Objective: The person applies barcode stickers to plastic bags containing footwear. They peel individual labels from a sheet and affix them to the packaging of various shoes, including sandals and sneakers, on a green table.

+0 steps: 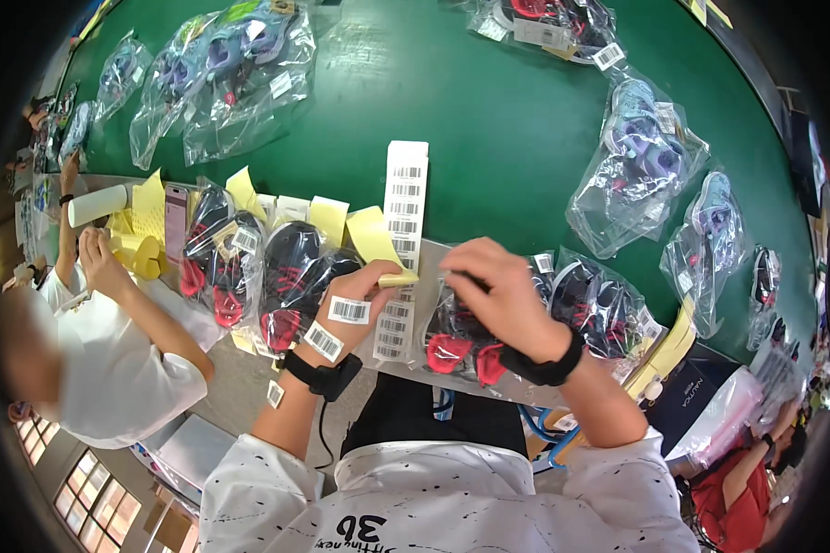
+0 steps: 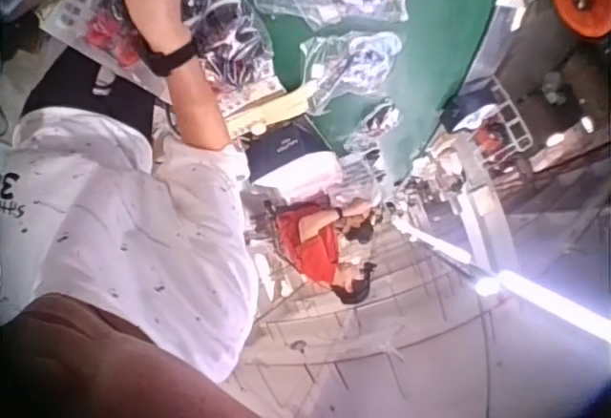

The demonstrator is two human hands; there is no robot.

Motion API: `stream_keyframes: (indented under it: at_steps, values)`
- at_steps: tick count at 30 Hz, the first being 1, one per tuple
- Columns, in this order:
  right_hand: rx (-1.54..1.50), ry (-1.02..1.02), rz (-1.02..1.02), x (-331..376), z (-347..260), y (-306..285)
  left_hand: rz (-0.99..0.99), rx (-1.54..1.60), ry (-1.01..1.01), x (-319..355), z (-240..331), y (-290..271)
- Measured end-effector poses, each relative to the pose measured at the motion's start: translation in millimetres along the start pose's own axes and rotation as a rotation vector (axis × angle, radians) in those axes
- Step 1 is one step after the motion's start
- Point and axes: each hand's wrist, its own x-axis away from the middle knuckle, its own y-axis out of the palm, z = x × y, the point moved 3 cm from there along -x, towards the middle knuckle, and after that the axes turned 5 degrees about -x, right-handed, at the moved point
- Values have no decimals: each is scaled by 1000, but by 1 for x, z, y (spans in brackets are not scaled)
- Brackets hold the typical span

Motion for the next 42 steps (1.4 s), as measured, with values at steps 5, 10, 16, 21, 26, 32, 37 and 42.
stream_keyframes:
  at_steps: [5, 10, 16, 21, 26, 32, 37, 42]
  values:
    - [165, -33, -55, -2, 6, 38, 18, 169, -37, 2, -6, -2]
    - [195, -73, -63, -3, 9, 50, -37, 304, -81, 0, -15, 1]
    - [220, -103, -10, 2, 8, 53, -35, 306, -109, 2, -12, 3]
    - [299, -183, -3, 7, 3, 55, 58, 199, -130, 2, -12, 0]
    - [416, -301, -148, 21, -19, 62, 28, 578, -347, 3, -19, 0]
    - [63, -139, 107, 40, -49, 9, -53, 415, -257, 0, -13, -5]
    - [-139, 115, 339, 65, -41, -121, 56, 196, -209, 7, -21, -6]
    - [-29, 102, 726, 116, 11, -308, 177, 284, -197, 21, -23, -15]
